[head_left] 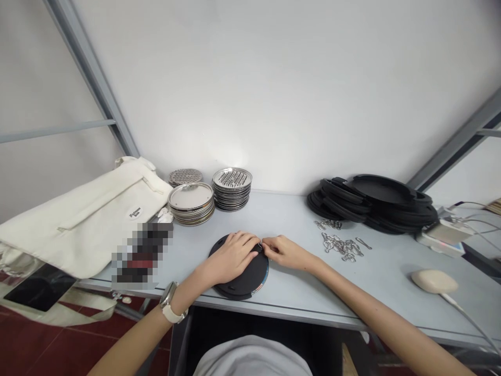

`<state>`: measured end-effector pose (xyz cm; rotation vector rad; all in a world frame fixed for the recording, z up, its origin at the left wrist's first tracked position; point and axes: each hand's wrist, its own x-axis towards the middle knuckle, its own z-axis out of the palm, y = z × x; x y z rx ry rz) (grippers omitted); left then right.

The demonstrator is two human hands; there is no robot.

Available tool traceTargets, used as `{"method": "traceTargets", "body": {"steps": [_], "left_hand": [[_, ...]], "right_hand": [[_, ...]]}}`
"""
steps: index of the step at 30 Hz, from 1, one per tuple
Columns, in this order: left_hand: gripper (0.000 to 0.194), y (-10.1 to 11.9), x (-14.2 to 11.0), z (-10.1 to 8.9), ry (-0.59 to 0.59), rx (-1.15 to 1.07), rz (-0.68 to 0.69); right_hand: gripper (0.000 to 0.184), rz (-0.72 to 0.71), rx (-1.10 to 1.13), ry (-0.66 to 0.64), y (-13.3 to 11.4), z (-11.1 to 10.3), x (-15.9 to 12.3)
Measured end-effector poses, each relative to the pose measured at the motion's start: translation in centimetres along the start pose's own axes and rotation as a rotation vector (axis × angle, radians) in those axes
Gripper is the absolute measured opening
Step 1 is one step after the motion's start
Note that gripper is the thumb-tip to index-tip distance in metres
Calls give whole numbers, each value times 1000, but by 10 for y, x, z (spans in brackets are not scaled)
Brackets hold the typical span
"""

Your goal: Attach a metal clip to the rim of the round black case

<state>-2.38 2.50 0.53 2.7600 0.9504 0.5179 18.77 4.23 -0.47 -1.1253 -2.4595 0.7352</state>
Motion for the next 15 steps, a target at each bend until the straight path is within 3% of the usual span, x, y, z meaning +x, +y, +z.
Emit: {"method": "traceTargets", "body": {"steps": [15], "left_hand": [[29, 1, 1, -2, -20, 5, -7]], "right_hand": [[26, -37, -68, -53, -1, -5, -1]]}}
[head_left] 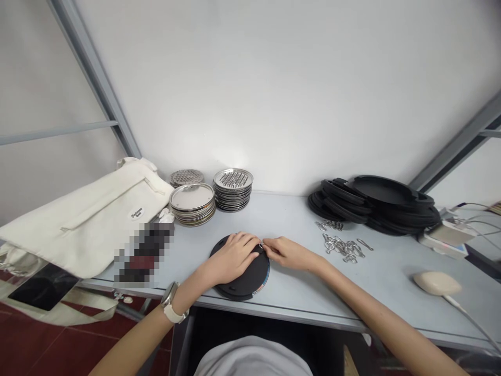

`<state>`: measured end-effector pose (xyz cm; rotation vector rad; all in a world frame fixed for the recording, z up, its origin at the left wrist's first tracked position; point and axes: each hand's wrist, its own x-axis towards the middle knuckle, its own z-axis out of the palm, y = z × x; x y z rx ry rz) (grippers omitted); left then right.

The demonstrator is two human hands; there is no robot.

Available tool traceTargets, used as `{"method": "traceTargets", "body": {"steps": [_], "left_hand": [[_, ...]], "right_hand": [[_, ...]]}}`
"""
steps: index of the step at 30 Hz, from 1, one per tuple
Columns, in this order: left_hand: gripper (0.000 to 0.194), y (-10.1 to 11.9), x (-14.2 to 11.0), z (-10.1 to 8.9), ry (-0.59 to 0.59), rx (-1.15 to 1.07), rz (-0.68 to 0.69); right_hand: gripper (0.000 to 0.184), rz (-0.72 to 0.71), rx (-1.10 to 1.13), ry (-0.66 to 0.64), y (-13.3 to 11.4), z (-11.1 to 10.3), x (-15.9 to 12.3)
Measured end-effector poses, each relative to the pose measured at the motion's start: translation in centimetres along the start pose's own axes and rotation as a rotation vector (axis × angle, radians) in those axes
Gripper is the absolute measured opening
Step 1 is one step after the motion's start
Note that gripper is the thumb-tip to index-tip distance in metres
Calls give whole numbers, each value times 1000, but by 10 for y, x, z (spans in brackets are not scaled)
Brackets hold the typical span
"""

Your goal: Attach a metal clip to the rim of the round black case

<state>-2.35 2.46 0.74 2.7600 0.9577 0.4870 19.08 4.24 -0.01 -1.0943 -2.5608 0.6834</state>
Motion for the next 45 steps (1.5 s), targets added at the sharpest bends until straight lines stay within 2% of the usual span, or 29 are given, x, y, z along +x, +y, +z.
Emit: {"method": "traceTargets", "body": {"steps": [7, 16, 22, 28, 45], "left_hand": [[32, -1, -1, 2, 14, -3, -8], [33, -2, -1, 3, 19, -1, 4], [33, -2, -1, 3, 24, 8, 4], [33, -3, -1, 4, 28, 5, 2], [32, -2, -1, 2, 6, -3, 3]], "right_hand": [[26, -65, -20, 4, 2, 0, -2], [25, -66, -52, 14, 0, 0, -2], [23, -69, -147, 89, 0, 0, -3], [13, -36, -119, 107, -2, 2, -3], [22, -27, 28, 45, 0, 1, -3]]}}
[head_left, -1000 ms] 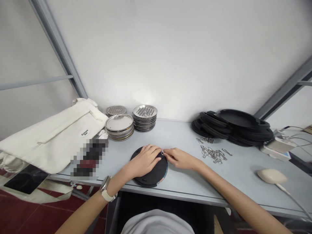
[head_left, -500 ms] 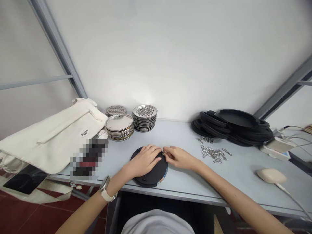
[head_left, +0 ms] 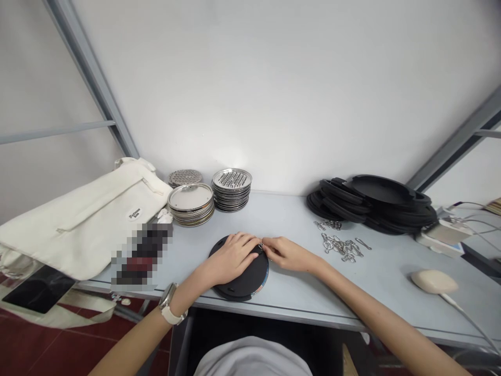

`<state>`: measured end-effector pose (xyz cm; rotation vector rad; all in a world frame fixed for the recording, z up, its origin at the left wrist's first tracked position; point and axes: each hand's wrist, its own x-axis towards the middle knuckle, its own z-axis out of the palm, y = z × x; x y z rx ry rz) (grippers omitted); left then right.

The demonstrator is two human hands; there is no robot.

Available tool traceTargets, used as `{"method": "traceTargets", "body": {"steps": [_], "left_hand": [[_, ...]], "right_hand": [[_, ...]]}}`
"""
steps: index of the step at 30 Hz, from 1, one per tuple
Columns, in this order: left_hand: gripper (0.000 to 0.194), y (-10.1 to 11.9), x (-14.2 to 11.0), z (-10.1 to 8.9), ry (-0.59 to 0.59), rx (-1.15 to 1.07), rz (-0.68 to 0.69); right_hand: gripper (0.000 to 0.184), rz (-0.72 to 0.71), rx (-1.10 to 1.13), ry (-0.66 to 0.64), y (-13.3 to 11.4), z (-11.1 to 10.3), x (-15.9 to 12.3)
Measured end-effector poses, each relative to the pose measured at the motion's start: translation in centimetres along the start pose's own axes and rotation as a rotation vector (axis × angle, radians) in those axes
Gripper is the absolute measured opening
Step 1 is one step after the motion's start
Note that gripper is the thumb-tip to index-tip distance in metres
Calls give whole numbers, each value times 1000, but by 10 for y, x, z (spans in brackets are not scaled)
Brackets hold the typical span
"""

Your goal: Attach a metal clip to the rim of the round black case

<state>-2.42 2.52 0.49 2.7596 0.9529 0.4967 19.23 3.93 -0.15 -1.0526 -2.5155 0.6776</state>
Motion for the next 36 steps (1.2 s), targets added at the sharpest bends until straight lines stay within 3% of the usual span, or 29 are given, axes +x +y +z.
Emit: {"method": "traceTargets", "body": {"steps": [36], "left_hand": [[34, -1, 0, -1, -5, -1, 8]], "right_hand": [[25, 0, -74, 11, 5, 3, 0]]}}
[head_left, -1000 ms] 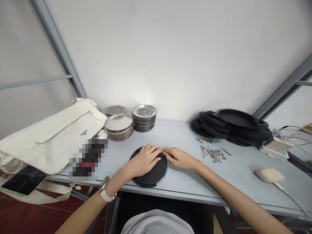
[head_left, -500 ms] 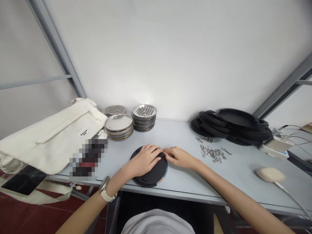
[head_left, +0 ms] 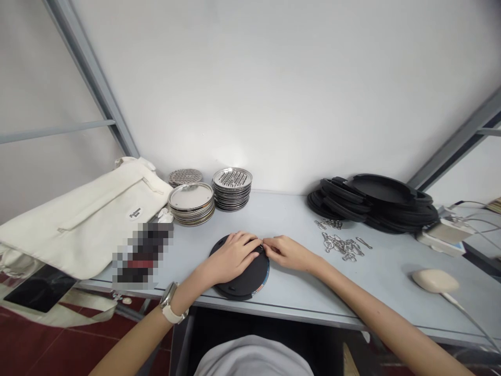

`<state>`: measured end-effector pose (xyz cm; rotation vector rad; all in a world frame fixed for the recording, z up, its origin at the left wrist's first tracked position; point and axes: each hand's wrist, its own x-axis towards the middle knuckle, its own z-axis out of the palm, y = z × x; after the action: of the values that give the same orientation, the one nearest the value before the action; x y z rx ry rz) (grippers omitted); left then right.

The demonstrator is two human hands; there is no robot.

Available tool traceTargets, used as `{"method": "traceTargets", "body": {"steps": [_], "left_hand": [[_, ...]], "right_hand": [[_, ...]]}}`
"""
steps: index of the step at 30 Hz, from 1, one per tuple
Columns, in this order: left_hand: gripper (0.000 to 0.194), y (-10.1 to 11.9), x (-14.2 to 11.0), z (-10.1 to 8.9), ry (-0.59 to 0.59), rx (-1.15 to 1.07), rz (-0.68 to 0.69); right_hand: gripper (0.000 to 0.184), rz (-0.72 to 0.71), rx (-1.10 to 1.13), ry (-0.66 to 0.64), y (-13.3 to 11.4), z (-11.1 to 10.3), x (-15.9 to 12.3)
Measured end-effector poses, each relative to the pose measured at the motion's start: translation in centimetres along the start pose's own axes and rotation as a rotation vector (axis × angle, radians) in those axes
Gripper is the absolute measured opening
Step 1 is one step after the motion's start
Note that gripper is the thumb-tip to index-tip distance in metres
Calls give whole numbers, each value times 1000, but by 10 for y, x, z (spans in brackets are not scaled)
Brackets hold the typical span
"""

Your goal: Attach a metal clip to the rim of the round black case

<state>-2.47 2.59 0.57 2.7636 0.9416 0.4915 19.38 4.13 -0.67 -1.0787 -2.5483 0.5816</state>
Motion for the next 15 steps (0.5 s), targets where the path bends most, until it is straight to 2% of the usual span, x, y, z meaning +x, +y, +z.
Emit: {"method": "traceTargets", "body": {"steps": [15], "left_hand": [[34, -1, -1, 1, 3, 10, 0]], "right_hand": [[25, -20, -21, -1, -1, 0, 0]]}}
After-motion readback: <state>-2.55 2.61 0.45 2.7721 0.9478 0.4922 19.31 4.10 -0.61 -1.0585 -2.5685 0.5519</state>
